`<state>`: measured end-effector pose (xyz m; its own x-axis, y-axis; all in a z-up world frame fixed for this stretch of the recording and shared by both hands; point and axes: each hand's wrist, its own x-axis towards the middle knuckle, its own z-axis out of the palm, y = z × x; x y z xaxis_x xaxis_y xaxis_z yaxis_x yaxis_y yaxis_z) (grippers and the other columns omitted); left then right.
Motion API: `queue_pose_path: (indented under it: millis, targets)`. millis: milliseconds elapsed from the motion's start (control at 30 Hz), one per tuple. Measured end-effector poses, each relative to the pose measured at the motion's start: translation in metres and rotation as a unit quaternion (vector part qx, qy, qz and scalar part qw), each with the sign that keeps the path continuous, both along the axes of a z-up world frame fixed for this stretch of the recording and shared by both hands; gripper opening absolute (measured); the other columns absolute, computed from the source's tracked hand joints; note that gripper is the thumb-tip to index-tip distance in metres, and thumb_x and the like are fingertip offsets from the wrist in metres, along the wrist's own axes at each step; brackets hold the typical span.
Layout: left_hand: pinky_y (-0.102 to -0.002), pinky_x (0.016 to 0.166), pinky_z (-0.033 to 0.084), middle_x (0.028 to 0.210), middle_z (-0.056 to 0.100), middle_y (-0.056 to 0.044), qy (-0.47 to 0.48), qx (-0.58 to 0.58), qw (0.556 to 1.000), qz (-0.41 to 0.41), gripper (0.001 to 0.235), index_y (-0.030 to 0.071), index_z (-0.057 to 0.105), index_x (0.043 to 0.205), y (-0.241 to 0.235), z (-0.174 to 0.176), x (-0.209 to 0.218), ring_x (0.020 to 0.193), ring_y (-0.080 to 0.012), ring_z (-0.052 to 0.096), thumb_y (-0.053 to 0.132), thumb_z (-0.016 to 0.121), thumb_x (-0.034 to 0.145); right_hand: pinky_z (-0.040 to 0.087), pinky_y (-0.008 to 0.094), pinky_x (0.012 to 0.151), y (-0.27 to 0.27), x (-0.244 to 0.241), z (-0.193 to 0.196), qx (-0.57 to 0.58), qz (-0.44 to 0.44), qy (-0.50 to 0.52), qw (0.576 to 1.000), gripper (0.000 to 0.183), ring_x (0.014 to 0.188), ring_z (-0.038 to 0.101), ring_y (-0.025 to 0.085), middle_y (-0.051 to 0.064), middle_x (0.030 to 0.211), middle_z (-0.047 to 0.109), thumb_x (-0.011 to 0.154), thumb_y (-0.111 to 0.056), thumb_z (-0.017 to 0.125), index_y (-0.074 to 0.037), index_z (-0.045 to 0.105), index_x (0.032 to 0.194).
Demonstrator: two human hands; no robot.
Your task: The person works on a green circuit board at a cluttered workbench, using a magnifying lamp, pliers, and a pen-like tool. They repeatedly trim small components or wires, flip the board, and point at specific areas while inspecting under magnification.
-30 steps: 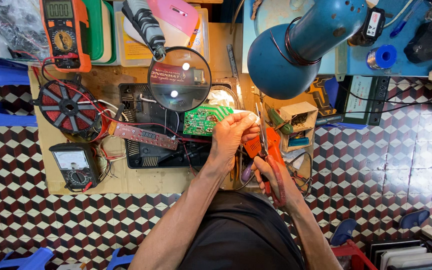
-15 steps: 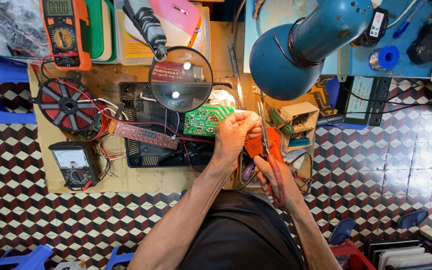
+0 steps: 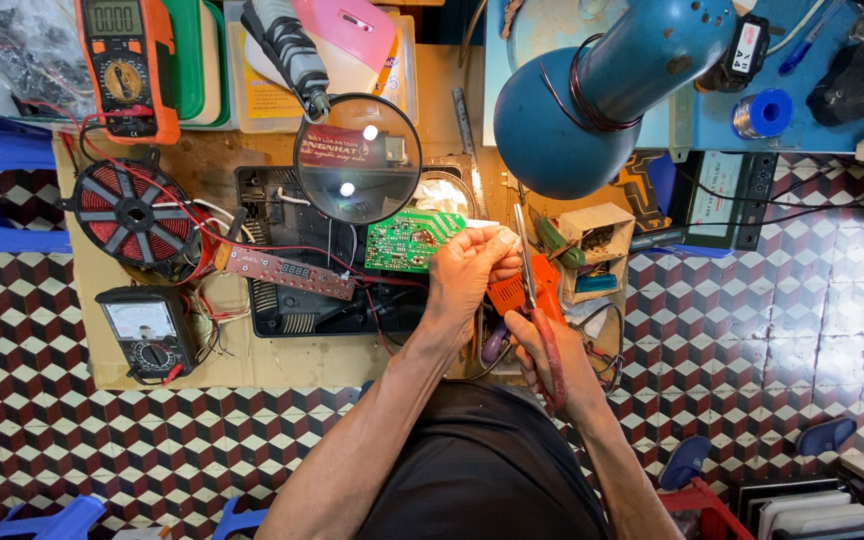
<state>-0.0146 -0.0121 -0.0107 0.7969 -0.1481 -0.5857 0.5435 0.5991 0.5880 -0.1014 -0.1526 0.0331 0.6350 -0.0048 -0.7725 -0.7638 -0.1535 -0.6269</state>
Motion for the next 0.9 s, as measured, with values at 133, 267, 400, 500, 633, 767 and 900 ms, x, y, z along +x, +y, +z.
queue_pose_path:
  millis: [133,267,400,500,633,767,900]
  targets:
    - [-0.024,0.077,0.059,0.095,0.072,-0.01,0.001,0.014,1.0,-0.008,0.027,-0.003,0.064,0.111,0.008,0.011,-0.002,0.082,-0.0128,0.069,0.017,0.072,0.094,0.04,0.028,0.036,-0.001,0.005,0.006,-0.024,-0.025,-0.01,0.999,0.046,0.039,0.05,0.014,0.002,0.053,0.051,0.091,-0.051,0.064,-0.007,0.056,0.077]
    - [-0.028,0.082,0.06,0.102,0.072,-0.014,0.009,0.029,0.999,0.033,0.032,-0.001,0.057,0.117,0.056,0.024,-0.013,0.09,-0.0168,0.071,0.02,0.069,0.095,0.045,0.033,0.049,-0.024,0.022,0.006,-0.267,0.146,0.015,0.952,0.061,0.051,0.057,0.014,0.004,0.061,0.061,0.09,-0.065,0.062,-0.005,0.068,0.086]
    - [-0.031,0.085,0.06,0.105,0.069,-0.015,0.021,0.04,0.997,0.065,0.035,-0.001,0.051,0.121,0.09,0.032,-0.026,0.093,-0.0203,0.072,0.02,0.065,0.097,0.054,0.037,0.054,-0.05,0.02,0.004,-0.341,0.23,0.097,0.906,0.077,0.058,0.071,0.021,0.012,0.066,0.071,0.087,-0.073,0.056,-0.002,0.062,0.117]
    - [-0.03,0.092,0.059,0.11,0.07,-0.016,-0.012,0.036,0.998,0.056,0.036,-0.002,0.05,0.123,0.091,0.032,-0.035,0.099,-0.0187,0.07,0.014,0.067,0.097,0.055,0.041,0.057,-0.047,0.005,0.0,-0.325,0.232,0.093,0.912,0.078,0.064,0.074,0.025,0.014,0.071,0.073,0.084,-0.068,0.057,-0.005,0.061,0.13]
    - [-0.028,0.088,0.06,0.111,0.071,-0.016,-0.01,0.034,0.999,0.037,0.035,0.001,0.055,0.125,0.087,0.029,-0.048,0.096,-0.0173,0.071,0.012,0.067,0.094,0.057,0.043,0.067,-0.038,-0.001,-0.009,-0.349,0.214,0.028,0.912,0.069,0.074,0.075,0.03,0.016,0.078,0.072,0.082,-0.061,0.061,-0.006,0.066,0.123]
    - [-0.029,0.086,0.06,0.11,0.072,-0.017,0.009,0.052,0.998,0.042,0.029,-0.002,0.059,0.119,0.086,0.027,-0.06,0.094,-0.0177,0.072,0.012,0.067,0.095,0.057,0.049,0.074,-0.031,0.022,-0.027,-0.398,0.218,-0.121,0.883,0.063,0.081,0.073,0.04,0.026,0.085,0.071,0.085,-0.054,0.066,0.003,0.066,0.112]
    - [-0.029,0.084,0.061,0.109,0.073,-0.018,0.006,0.072,0.996,0.053,0.028,-0.001,0.06,0.118,0.087,0.026,-0.069,0.091,-0.0176,0.072,0.013,0.067,0.095,0.057,0.052,0.075,-0.03,0.057,-0.056,-0.42,0.245,-0.165,0.858,0.052,0.083,0.072,0.043,0.03,0.091,0.07,0.09,-0.042,0.066,0.008,0.063,0.105]
